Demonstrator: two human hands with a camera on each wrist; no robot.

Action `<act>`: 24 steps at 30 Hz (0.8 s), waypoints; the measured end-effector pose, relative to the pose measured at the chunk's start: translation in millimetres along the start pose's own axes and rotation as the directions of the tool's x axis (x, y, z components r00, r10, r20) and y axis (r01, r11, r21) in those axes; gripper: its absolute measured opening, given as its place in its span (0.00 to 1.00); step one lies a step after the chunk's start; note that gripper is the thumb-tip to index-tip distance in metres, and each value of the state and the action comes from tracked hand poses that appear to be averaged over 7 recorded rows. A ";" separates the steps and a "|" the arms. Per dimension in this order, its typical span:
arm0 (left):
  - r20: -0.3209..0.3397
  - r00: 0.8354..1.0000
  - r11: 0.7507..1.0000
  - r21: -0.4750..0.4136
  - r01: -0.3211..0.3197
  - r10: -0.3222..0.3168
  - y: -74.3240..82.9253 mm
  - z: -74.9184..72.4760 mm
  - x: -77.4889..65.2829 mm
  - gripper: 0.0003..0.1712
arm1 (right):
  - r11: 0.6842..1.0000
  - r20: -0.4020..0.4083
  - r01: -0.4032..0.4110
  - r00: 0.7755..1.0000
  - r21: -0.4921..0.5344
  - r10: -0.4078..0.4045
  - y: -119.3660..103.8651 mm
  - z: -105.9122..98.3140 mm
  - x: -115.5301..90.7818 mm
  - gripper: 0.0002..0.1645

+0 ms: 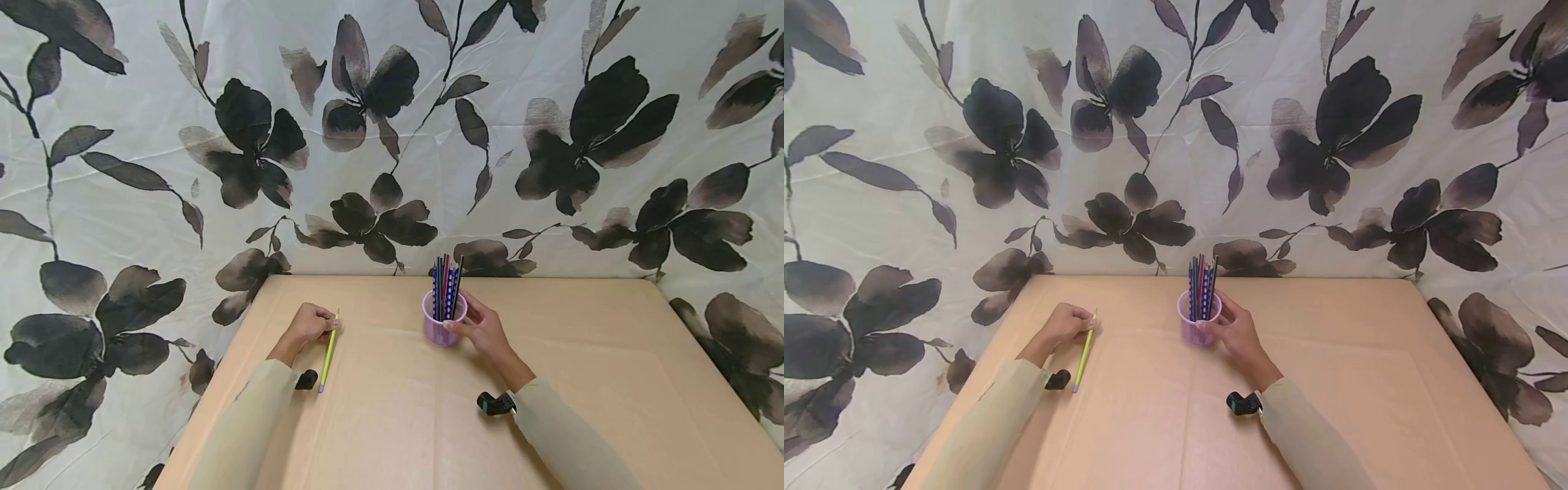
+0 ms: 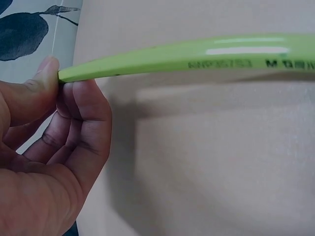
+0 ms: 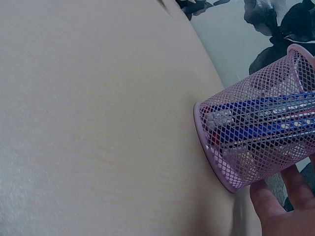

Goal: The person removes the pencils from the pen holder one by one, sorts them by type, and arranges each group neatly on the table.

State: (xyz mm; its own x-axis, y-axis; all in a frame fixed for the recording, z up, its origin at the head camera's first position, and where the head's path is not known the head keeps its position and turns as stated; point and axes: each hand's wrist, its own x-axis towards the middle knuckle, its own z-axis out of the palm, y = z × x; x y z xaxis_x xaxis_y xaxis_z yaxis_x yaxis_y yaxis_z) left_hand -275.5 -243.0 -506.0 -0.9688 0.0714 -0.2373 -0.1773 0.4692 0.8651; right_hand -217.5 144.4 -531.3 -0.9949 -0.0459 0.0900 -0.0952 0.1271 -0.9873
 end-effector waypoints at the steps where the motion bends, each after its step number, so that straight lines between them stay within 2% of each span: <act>1: 0.003 1.000 1.000 -0.007 0.004 -0.004 -0.2 0.6 1.2 0.13 | 1.000 0.002 -0.001 1.000 0.000 0.001 0.0 -0.3 0.6 0.51; 6: 0.012 1.000 0.999 -0.030 0.023 -0.023 -0.2 2.8 6.7 0.14 | 1.000 0.001 -0.003 1.000 -0.012 0.003 1.1 -1.4 3.3 0.51; 13: 0.019 0.999 0.999 -0.015 0.029 -0.029 -2.7 6.0 13.7 0.10 | 1.000 0.004 -0.006 1.000 0.001 0.006 2.5 -2.2 5.3 0.52; 24: 0.019 0.999 0.999 -0.035 0.035 -0.035 -4.8 8.5 13.1 0.07 | 1.000 0.006 -0.002 1.000 0.010 0.002 4.1 -1.9 7.1 0.51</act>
State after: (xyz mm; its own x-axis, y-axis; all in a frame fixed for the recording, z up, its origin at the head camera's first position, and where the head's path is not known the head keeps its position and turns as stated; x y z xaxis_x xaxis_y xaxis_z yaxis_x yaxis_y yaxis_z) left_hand -285.9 -236.8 -517.1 -0.9586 0.0718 -0.2757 -0.2176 0.4400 0.8713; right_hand -225.1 146.6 -534.5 -0.9948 -0.0516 0.0877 -0.0933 0.1169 -0.9888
